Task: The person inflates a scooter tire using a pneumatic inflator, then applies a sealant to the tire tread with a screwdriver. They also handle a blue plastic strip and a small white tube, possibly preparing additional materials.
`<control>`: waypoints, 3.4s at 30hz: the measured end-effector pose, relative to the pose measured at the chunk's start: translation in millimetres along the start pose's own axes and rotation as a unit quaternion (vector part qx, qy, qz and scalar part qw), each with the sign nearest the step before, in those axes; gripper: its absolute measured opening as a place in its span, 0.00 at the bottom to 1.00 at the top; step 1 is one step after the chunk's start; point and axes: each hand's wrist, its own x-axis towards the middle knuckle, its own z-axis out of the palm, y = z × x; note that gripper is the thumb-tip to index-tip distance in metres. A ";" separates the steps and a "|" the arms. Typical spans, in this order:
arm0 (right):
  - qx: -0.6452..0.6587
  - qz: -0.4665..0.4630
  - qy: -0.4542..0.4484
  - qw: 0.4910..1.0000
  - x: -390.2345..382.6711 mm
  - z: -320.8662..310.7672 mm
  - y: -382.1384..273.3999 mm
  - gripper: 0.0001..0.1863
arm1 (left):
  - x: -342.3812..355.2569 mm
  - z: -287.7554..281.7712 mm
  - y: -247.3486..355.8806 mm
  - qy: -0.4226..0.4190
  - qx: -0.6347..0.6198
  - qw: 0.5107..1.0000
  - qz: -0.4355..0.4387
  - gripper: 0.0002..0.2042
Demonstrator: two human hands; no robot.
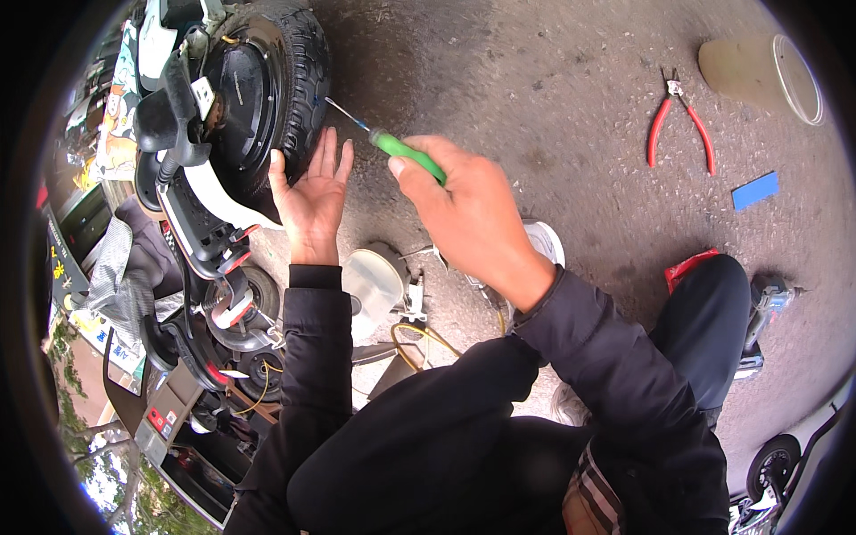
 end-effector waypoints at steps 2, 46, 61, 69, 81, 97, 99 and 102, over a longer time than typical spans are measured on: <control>-0.017 -0.055 0.012 0.998 12.4 7.3 -1.2 0.19 | 0.9 1.3 0.2 0.001 -0.005 1.000 -0.003 0.41; 0.089 0.021 -0.031 0.995 43.3 19.4 0.8 0.22 | 1.2 6.5 1.9 0.005 -0.027 1.000 -0.012 0.37; 0.067 0.001 -0.027 0.997 42.7 20.5 4.3 0.22 | 2.2 5.5 0.9 0.003 -0.017 1.000 -0.004 0.36; 0.043 -0.009 -0.024 0.999 43.9 18.1 -4.2 0.22 | 1.2 6.4 1.4 0.010 -0.015 1.000 -0.003 0.35; 0.051 0.001 -0.024 0.998 41.1 20.3 -0.5 0.22 | 0.3 7.1 1.1 0.009 -0.007 1.000 0.004 0.34; -0.339 -0.228 0.027 0.912 78.7 41.0 -31.9 0.10 | 6.7 3.0 2.2 0.009 0.014 1.000 0.005 0.37; -0.394 -0.253 0.015 0.884 89.1 45.9 -35.8 0.08 | 7.2 1.3 3.9 -0.013 0.021 1.000 0.000 0.37; -0.342 -0.212 0.005 0.915 75.7 29.6 -22.8 0.10 | 5.9 -5.4 3.8 -0.002 -0.001 1.000 -0.004 0.37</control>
